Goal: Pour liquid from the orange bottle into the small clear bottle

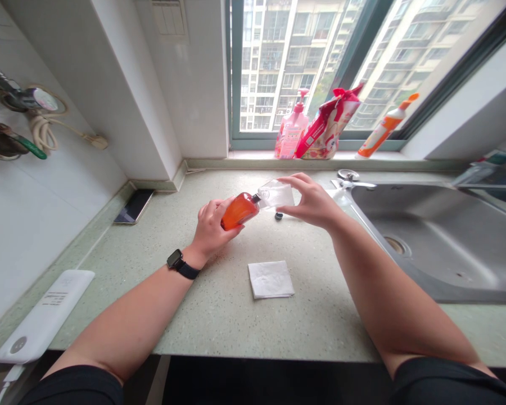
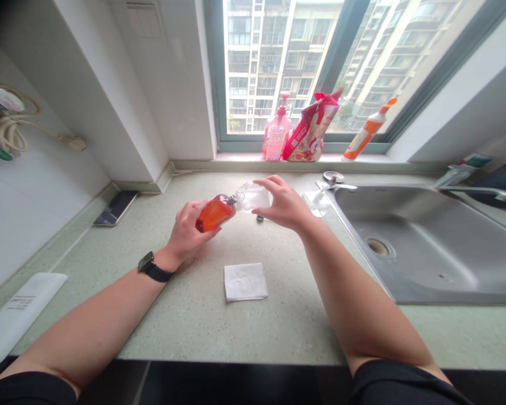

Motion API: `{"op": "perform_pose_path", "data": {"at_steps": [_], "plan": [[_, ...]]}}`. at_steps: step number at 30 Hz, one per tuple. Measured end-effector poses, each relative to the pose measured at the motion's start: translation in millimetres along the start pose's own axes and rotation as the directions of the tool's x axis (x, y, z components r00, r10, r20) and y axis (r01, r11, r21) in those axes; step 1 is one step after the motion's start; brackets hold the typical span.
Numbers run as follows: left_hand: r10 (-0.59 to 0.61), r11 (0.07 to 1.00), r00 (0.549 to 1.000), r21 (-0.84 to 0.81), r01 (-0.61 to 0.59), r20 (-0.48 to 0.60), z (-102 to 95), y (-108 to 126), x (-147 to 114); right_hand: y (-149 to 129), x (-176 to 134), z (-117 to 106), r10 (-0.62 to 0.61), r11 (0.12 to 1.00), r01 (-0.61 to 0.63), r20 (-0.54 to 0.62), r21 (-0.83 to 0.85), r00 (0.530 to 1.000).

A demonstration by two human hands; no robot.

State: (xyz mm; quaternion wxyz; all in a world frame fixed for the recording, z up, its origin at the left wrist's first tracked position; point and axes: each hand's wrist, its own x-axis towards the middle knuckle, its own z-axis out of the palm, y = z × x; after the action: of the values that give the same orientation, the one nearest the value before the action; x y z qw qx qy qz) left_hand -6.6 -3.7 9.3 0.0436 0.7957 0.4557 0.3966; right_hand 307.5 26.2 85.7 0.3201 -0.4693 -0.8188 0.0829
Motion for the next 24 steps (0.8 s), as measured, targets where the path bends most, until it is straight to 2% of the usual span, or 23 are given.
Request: {"op": "perform_pose_path", "data": {"at_steps": [7,24], "plan": [[0.026,0.997,1.0,-0.079,-0.025,0.009,1.3,0.8,-1.0,-2.3,-1.8,-8.1,-0.055,0.998,0.055,-0.007,-0.036,0.998],[0.003,0.997,0.999,-0.071,0.0,0.038,1.8,3.9,-1.6,-11.1,-3.0,-14.9,-0.099,0.989,0.097,-0.017,-0.108,0.995]]}}
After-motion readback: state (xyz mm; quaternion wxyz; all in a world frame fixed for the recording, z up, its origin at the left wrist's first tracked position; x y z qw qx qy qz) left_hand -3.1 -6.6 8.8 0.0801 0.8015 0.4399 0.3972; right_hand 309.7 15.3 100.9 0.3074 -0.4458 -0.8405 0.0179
